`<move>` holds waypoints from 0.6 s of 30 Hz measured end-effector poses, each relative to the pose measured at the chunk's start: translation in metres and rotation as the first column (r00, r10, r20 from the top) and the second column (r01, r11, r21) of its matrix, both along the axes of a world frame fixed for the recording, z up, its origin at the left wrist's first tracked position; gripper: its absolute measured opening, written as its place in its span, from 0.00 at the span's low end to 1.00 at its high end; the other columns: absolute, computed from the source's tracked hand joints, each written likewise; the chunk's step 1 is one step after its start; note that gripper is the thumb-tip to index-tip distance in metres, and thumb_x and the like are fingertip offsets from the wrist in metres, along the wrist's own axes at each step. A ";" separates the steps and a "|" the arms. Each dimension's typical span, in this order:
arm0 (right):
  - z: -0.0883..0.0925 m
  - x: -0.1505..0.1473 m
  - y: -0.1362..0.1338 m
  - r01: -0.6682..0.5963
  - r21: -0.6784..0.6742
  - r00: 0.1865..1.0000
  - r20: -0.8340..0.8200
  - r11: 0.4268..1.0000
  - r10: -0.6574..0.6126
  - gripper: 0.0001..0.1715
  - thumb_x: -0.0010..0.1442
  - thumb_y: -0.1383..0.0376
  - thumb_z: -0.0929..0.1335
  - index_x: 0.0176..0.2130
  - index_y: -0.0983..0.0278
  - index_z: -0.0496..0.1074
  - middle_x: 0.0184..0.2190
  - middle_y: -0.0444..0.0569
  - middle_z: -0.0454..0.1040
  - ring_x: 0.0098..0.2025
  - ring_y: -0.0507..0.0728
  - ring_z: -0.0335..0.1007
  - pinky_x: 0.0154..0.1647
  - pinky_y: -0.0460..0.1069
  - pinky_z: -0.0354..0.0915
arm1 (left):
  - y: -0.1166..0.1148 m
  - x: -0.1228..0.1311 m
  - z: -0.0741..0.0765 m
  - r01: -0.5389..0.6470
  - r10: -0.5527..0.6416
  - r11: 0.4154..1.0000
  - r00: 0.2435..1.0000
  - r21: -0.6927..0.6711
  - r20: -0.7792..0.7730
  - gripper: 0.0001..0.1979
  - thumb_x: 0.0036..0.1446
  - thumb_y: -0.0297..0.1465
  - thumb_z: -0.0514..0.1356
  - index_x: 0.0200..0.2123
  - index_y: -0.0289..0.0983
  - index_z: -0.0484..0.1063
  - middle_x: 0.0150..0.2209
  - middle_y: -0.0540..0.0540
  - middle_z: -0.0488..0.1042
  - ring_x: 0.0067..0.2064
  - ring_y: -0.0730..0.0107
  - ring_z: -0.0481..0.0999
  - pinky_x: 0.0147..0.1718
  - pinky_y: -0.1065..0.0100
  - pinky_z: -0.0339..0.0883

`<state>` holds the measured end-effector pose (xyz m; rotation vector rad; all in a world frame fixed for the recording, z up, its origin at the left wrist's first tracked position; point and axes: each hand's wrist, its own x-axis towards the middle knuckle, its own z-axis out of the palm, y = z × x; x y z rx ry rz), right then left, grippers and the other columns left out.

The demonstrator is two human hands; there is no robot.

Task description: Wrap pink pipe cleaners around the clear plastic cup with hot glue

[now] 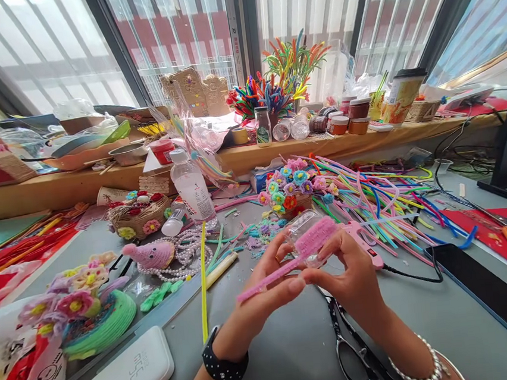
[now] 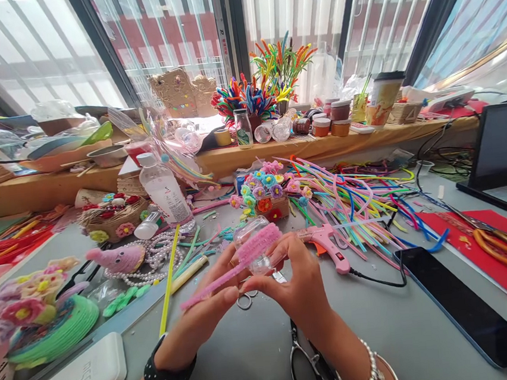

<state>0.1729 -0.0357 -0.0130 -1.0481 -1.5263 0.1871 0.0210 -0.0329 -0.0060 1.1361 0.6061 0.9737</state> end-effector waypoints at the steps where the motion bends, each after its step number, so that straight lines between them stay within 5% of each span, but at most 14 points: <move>1: 0.000 -0.001 0.000 -0.028 -0.010 0.999 0.018 1.000 0.029 0.20 0.48 0.51 0.71 0.25 0.61 0.62 0.21 0.41 0.65 0.22 0.51 0.62 0.22 0.46 0.62 | 0.000 0.001 0.001 -0.017 0.017 1.000 1.000 0.000 -0.010 0.39 0.45 0.40 0.66 0.60 0.45 0.55 0.54 0.42 0.65 0.49 0.57 0.70 0.44 0.62 0.65; 5: 0.003 -0.002 -0.001 -0.197 -0.140 0.976 0.066 0.970 0.208 0.17 0.51 0.51 0.69 0.28 0.62 0.66 0.26 0.45 0.70 0.26 0.52 0.62 0.26 0.47 0.62 | 0.004 0.003 0.004 -0.167 0.169 0.985 0.985 0.051 -0.036 0.32 0.48 0.39 0.64 0.56 0.41 0.60 0.51 0.42 0.69 0.51 0.57 0.69 0.49 0.62 0.63; 9: 0.005 0.007 0.000 -0.352 -0.256 0.936 -0.108 0.900 0.335 0.26 0.53 0.43 0.64 0.35 0.62 0.70 0.30 0.47 0.70 0.27 0.53 0.60 0.26 0.48 0.60 | 0.007 -0.004 0.007 -0.157 0.164 0.984 0.981 0.081 -0.103 0.33 0.45 0.40 0.66 0.54 0.40 0.61 0.53 0.40 0.67 0.44 0.60 0.74 0.40 0.65 0.68; 14: 0.007 0.015 0.002 -0.501 -0.382 0.837 -0.440 0.777 0.324 0.19 0.53 0.48 0.66 0.33 0.61 0.72 0.21 0.43 0.65 0.23 0.51 0.58 0.27 0.47 0.59 | 0.006 -0.008 0.011 -0.208 0.227 0.971 0.954 0.115 -0.196 0.32 0.44 0.42 0.66 0.52 0.38 0.64 0.50 0.40 0.71 0.35 0.68 0.74 0.33 0.68 0.68; 18: 0.009 0.011 0.002 -0.549 -0.348 0.795 -0.500 0.760 0.345 0.14 0.52 0.53 0.69 0.30 0.61 0.74 0.26 0.46 0.71 0.28 0.52 0.64 0.30 0.47 0.62 | 0.005 -0.006 0.010 -0.220 0.251 0.964 0.940 0.151 -0.232 0.33 0.46 0.40 0.65 0.55 0.40 0.61 0.51 0.41 0.68 0.34 0.70 0.73 0.33 0.68 0.69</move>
